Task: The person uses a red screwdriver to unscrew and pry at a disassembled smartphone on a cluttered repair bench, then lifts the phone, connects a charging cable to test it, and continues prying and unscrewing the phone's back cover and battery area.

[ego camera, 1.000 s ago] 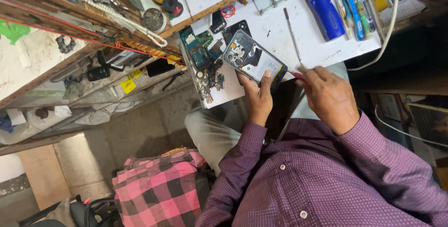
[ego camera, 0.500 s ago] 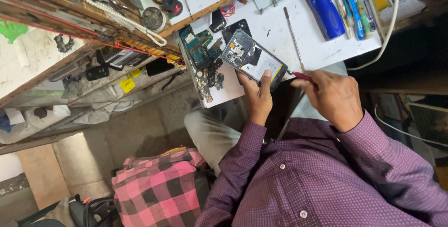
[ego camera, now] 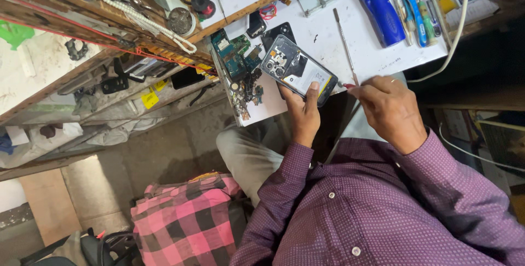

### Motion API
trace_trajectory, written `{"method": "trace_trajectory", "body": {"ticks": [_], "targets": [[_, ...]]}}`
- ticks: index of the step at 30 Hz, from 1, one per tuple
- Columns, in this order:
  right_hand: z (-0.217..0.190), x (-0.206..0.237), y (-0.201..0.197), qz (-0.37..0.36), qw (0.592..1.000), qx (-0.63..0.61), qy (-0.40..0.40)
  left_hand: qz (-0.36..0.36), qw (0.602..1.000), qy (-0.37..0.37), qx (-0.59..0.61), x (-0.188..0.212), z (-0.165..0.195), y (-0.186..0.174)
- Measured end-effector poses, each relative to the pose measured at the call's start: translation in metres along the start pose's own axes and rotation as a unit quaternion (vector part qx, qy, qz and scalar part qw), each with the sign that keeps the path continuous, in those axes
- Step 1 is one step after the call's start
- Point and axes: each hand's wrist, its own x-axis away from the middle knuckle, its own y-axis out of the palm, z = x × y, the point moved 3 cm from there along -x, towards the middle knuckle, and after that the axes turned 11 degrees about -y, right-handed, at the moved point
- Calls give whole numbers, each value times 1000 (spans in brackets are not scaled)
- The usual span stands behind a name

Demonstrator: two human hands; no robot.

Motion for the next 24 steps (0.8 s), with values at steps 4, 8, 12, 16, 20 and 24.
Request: {"method": "trace_trajectory", "body": {"ticks": [4, 8, 12, 16, 20, 24], "targets": [[2, 0, -4, 3, 1000, -19, 12, -4, 1000, -2, 6, 0, 1, 0], [2, 0, -6, 18, 999, -41, 7, -5, 1000, -12, 9, 0, 1, -1], [5, 2, -5, 8, 998, -49, 44, -4, 1000, 6, 3, 0, 2, 1], [9, 2, -7, 25, 997, -55, 47, -3, 1000, -20, -5, 1, 2, -1], [11, 2, -8, 8, 993, -101, 58, -2, 1000, -26, 10, 0, 3, 0], [11, 3, -8, 19, 992, -98, 73, 4, 1000, -14, -1, 1, 4, 0]]}}
